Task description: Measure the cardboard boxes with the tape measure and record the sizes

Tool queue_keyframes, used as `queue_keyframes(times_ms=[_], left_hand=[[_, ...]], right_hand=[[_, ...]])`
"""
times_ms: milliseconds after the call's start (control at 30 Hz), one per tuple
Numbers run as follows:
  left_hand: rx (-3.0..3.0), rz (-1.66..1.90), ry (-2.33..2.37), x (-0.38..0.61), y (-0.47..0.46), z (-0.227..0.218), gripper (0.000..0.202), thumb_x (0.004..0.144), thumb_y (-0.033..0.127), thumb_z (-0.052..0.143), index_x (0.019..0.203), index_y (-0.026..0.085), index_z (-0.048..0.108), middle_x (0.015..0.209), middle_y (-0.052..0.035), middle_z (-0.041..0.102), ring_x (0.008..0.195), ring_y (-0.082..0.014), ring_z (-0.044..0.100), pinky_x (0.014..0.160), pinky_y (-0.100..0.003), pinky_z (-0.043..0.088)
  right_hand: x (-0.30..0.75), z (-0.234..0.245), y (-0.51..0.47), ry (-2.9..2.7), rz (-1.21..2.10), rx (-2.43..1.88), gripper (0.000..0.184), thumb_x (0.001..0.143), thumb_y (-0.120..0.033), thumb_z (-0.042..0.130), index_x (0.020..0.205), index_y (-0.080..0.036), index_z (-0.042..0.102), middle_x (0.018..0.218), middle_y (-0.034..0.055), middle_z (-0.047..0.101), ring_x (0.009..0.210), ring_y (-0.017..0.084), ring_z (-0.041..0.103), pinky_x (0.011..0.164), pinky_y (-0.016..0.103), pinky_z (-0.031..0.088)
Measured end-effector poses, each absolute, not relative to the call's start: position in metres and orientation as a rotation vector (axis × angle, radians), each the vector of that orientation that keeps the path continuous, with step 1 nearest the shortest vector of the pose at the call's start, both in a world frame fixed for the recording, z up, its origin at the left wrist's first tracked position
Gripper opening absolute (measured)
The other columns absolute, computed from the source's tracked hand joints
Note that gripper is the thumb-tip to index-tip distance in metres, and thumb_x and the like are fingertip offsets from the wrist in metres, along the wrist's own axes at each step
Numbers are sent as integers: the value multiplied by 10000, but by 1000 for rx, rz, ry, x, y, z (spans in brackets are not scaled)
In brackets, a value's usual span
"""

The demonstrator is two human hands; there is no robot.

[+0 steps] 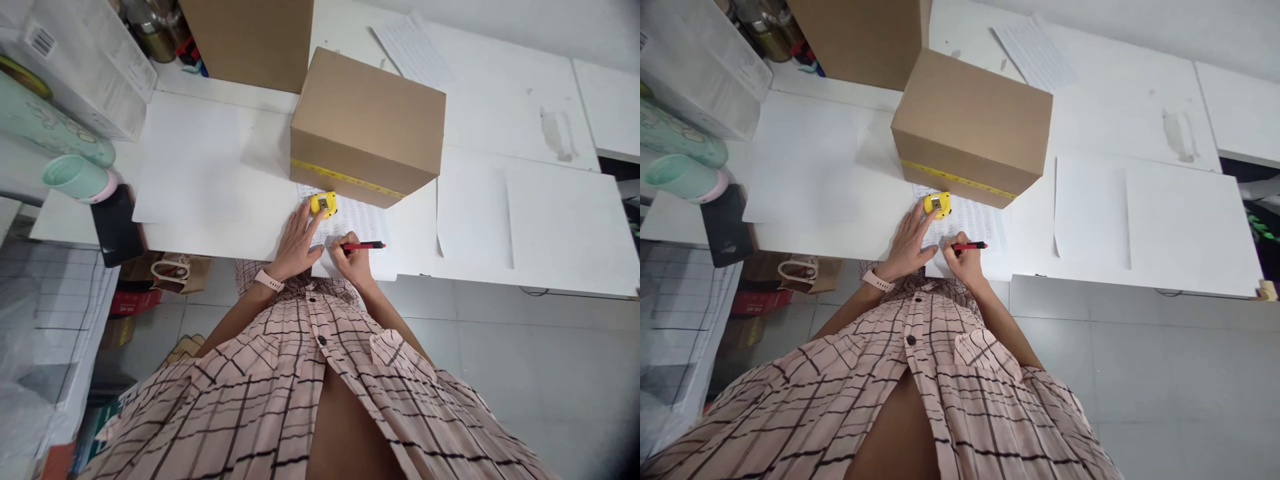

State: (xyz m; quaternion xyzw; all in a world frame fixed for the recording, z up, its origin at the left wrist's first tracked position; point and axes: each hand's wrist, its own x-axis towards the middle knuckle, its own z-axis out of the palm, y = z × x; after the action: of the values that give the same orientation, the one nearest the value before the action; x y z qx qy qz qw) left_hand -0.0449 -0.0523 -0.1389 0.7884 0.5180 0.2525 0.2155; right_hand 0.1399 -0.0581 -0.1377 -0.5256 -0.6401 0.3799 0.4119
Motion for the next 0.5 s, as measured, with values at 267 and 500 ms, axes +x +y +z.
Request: queue_keyframes(times_ms=[267,500], left_hand=[[2181,701,1454,-44,-53,-141,870,925,294,587,1639,284,90,1752,-84,-39,1609,-355,37,1281,-613,160],[2179,708,1444,-44,-53,-140,878,912,281,593,1636,282,97,1751,-90,-35,1610,-352,33,1285,-599,149]], right_hand=[[140,-138,-58,-1634,924,-1310,299,930,-394,610,739,-249,432,621,-47,455,591,133,434,589,298,341],[140,-137,-58,-1634,944,-1313,283,911,-326,603,730,-251,399,614,-57,431,578,125,406,574,291,311]])
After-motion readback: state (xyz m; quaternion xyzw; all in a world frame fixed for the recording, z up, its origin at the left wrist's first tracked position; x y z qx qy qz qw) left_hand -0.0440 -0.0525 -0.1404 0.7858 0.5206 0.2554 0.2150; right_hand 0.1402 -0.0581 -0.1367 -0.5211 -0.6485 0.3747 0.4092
